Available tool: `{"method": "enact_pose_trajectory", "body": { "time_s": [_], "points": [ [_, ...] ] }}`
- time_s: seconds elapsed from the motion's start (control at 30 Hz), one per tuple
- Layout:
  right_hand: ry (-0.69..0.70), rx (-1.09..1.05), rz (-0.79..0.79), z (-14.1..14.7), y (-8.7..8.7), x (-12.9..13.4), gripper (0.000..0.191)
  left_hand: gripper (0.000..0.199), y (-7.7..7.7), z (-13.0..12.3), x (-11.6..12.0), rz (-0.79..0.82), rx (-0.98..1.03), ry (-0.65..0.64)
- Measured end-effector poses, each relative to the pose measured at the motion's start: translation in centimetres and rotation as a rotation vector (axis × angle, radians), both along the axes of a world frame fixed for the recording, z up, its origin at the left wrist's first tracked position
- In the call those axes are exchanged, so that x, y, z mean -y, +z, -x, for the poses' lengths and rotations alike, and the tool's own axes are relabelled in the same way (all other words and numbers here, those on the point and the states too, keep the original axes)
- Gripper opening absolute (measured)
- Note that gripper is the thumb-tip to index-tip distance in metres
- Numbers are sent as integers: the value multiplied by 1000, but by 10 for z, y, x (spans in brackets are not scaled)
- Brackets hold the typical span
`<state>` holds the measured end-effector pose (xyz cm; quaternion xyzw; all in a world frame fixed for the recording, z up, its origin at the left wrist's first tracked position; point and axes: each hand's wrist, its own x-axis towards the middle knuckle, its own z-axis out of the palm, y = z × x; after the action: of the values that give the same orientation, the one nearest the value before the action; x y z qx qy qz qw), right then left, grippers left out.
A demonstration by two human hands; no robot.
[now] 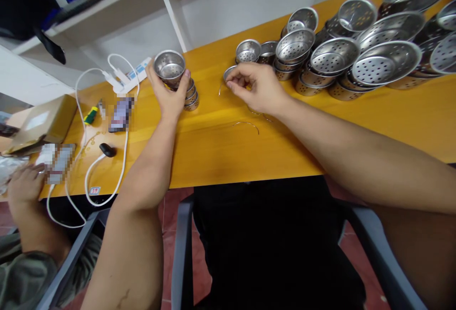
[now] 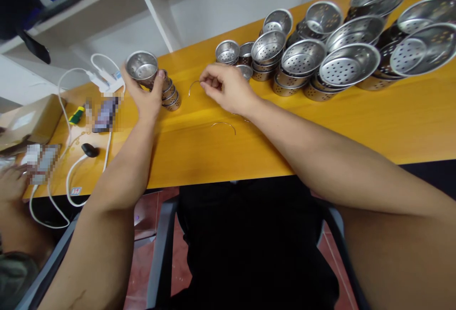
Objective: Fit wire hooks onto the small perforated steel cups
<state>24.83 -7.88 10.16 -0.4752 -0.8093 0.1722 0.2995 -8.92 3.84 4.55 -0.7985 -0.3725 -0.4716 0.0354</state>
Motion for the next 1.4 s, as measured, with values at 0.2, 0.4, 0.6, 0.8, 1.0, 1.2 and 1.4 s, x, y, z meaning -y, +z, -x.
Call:
{"method": "enact_pose_trajectory", "body": {
  "time_s": [0.2, 0.4, 0.6, 0.8, 1.0, 1.2, 1.4],
  "points": [
    [-24, -295, 23, 0, -5, -2, 53, 111, 8, -38, 39, 55, 172, 19],
    [-69, -305, 44, -1, 1, 0, 50, 97, 4, -69, 66, 195, 87, -77],
    [-68, -28, -58, -1, 3, 2, 73, 101, 8, -48, 48, 163, 142, 4],
    [-12, -490, -123, 0, -22, -17, 51, 112, -10, -52, 41, 52, 191, -205],
    [71, -675, -244, 3, -37, -33, 66, 98, -28, -65, 38, 70, 178, -364],
    [42, -635, -269, 5, -35, -29, 76, 95, -27, -59, 37, 79, 170, -351],
    [119, -747, -181, 8, -34, -33, 78, 97, -36, -57, 34, 128, 160, -426]
  ]
}}
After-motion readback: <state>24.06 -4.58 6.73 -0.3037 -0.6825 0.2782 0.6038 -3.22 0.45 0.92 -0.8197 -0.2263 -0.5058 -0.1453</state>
